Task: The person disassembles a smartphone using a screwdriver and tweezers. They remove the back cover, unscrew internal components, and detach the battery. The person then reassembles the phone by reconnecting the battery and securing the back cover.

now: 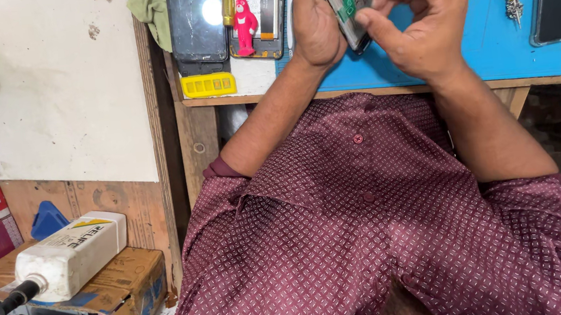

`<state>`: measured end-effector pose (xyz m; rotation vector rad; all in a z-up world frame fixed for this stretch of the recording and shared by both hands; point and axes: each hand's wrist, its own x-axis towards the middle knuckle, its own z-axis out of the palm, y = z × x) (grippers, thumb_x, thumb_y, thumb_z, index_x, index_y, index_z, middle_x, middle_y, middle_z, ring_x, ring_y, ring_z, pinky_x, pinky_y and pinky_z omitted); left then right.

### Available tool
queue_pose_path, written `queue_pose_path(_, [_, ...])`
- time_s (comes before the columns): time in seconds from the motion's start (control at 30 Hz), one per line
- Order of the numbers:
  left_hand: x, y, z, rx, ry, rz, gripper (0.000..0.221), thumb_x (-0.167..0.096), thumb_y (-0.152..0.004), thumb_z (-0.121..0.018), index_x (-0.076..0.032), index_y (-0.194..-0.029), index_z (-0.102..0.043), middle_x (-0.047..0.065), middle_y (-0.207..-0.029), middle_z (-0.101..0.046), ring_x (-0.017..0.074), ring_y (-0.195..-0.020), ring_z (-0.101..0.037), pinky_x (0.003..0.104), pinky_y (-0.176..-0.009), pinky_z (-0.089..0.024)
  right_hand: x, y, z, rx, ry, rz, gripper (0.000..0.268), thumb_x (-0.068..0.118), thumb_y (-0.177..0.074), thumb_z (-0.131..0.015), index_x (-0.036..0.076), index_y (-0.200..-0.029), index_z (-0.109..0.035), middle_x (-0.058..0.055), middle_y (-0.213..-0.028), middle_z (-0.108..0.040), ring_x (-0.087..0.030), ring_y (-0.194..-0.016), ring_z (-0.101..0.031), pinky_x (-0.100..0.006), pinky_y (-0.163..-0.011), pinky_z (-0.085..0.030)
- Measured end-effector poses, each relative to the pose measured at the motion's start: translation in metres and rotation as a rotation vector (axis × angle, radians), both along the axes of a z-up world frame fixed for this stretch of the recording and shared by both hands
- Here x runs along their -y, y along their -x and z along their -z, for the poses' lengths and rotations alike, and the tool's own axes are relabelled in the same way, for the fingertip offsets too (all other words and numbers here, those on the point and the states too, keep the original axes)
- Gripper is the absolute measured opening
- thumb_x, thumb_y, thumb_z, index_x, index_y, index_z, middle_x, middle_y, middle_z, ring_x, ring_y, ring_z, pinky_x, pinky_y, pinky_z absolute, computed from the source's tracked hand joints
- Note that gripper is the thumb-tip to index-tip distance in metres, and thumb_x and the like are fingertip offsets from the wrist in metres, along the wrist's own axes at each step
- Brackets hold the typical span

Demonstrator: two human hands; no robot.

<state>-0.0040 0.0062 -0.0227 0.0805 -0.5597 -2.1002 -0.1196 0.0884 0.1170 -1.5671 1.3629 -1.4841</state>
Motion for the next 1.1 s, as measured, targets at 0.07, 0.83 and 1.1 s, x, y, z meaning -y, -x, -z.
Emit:
queue_pose_path(0.07, [-0.001, -0.007, -0.008, -0.054, 0.037, 0.077, 0.072, -0.061, -0.121, -0.025, 0.001, -0.136, -0.058, 0.015, -0.124, -0.070, 0.0254, -0.109, -0.069, 0.041, -0.096, -0.056, 0.001, -0.008, -0.004, -0.199, 0.093, 0.085, 0.038, -0.004, -0.092, -0.087, -0.008, -0.123, -0.066, -0.014, -0.112, -0.060, -0.018, -0.095, -0.062, -0.028, -0.079, -0.056])
queue_pose_path(0.83, [0.002, 0.001, -0.034, 0.408, 0.290, -0.017, 0.077, -0.062, -0.113, -0.016, 0.000, -0.129, -0.060, 0.017, -0.113, -0.071, 0.0286, -0.106, -0.075, 0.045, -0.105, -0.063, -0.002, 0.008, 0.030, -0.311, 0.006, -0.110, 0.020, 0.007, -0.105, -0.066, -0.002, -0.089, -0.057, -0.011, -0.080, -0.055, -0.024, -0.067, -0.056, -0.035, -0.062, -0.043])
queue_pose_path(1.1, [0.001, 0.001, -0.046, 0.437, 0.358, -0.107, 0.071, -0.057, -0.114, -0.017, -0.001, -0.123, -0.061, 0.015, -0.113, -0.071, 0.0260, -0.100, -0.076, 0.043, -0.102, -0.065, -0.002, 0.009, 0.039, -0.287, 0.027, -0.109, 0.024, 0.011, -0.106, -0.067, 0.001, -0.089, -0.054, -0.010, -0.075, -0.053, -0.022, -0.063, -0.052, -0.034, -0.059, -0.039])
